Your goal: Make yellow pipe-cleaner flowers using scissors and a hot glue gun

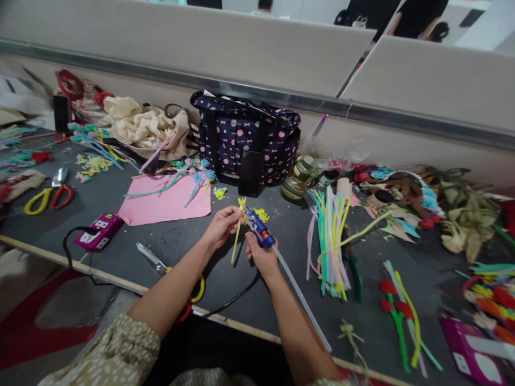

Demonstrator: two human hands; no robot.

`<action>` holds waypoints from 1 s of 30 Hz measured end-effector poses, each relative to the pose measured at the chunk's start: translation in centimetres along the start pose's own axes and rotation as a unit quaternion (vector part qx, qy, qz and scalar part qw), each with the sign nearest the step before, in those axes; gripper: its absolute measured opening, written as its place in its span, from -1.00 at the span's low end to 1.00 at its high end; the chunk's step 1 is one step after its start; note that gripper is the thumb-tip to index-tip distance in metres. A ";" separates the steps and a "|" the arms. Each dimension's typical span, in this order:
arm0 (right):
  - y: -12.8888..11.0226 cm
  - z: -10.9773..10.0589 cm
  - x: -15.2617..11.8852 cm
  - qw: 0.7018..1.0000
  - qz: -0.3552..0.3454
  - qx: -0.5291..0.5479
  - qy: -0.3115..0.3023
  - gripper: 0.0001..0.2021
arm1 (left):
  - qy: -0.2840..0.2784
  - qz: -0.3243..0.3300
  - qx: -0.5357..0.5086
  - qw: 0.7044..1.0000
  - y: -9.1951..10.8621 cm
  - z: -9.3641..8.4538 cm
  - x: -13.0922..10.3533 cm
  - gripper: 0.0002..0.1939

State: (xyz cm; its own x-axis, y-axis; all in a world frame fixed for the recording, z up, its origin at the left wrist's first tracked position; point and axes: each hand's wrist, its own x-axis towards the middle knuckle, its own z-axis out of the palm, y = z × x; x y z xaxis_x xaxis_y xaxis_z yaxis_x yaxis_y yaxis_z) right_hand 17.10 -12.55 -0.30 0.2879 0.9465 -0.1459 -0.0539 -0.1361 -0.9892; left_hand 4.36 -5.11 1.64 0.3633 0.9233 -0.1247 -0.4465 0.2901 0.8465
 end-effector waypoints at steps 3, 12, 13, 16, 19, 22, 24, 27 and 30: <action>-0.1 0.0 0.0 1.000 0.001 -0.010 -0.004 -0.57 | 0.002 0.001 -0.003 1.000 0.0 0.0 0.0 -0.69; -0.1 0.0 -0.1 1.000 0.000 -0.020 -0.001 -0.58 | 0.014 -0.003 -0.006 1.000 0.1 0.0 0.0 -0.66; -0.1 0.0 -0.1 1.000 0.000 -0.019 -0.005 -0.58 | 0.012 -0.001 -0.007 1.000 0.1 0.0 0.0 -0.66; -0.2 0.0 -0.1 1.000 0.001 -0.018 -0.009 -0.58 | 0.012 0.002 -0.006 1.000 0.2 0.0 0.0 -0.67; -0.4 0.0 -0.1 1.000 0.006 -0.023 -0.008 -0.57 | 0.017 -0.003 -0.005 1.000 0.3 0.0 0.1 -0.67; -0.8 0.1 -0.2 1.000 0.011 -0.027 -0.006 -0.56 | 0.020 -0.005 -0.004 1.000 0.3 -0.1 0.1 -0.67; -1.1 0.1 -0.2 0.999 0.011 -0.033 -0.007 -0.56 | 0.019 -0.004 0.002 1.000 0.2 -0.1 0.0 -0.67; -1.5 0.1 -0.4 0.999 0.011 -0.044 -0.010 -0.56 | 0.016 0.003 0.011 1.000 0.3 -0.2 0.0 -0.68; -1.5 -0.1 -0.3 0.998 0.021 -0.052 -0.013 -0.57 | 0.034 0.011 0.002 0.999 0.6 -0.4 0.1 -0.67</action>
State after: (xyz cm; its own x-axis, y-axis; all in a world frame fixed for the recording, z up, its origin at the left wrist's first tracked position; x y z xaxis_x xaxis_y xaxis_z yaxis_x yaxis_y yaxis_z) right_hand 17.17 -12.67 1.25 0.2630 0.9464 -0.1874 0.0354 -0.2035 -0.9784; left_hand 3.79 -4.76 1.96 0.2966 0.9444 -0.1416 -0.4510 0.2692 0.8510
